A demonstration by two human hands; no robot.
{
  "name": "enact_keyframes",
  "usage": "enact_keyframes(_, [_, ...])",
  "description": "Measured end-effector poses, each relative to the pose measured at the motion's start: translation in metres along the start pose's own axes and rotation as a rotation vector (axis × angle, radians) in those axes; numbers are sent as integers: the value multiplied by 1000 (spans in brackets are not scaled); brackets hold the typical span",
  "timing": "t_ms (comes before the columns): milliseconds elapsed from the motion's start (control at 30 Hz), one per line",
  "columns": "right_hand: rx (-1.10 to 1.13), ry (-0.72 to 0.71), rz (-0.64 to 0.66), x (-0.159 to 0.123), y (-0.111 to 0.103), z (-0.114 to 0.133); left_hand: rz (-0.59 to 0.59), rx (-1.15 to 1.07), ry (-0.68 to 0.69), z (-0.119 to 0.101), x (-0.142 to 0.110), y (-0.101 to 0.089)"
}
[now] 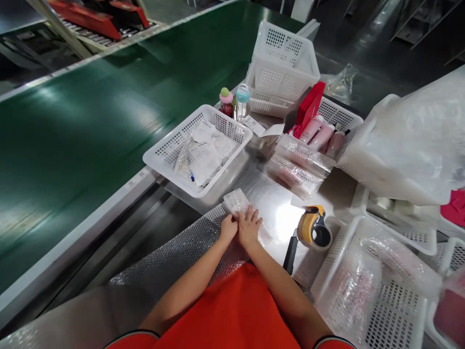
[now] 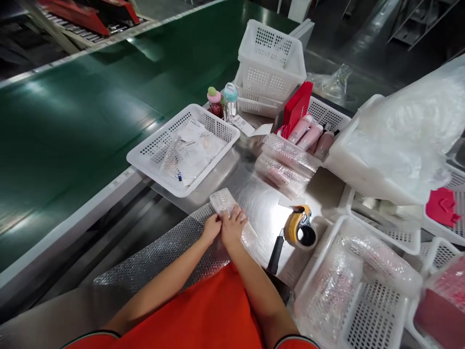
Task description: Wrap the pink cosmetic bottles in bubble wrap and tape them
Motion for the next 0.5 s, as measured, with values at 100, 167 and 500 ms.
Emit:
enact_keyframes(100, [25,7,58,1,2,3,-49,24,-53,3,2,1])
enact_keyframes(167, [49,10,73,3,1,-2,-63,31,-73,2,5,3])
enact_keyframes(500, [-88,70,-12,41,-14,-63,-22,104,149,-42,6,31])
Point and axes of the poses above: each hand's wrist, its own x-axis towards the middle knuckle, its own y-axis out of the palm, z = x × y, the point moved 3 cm from there along x, towards the middle knuckle, and after that the axes turned 6 degrees about -z, right-handed, at the moved point
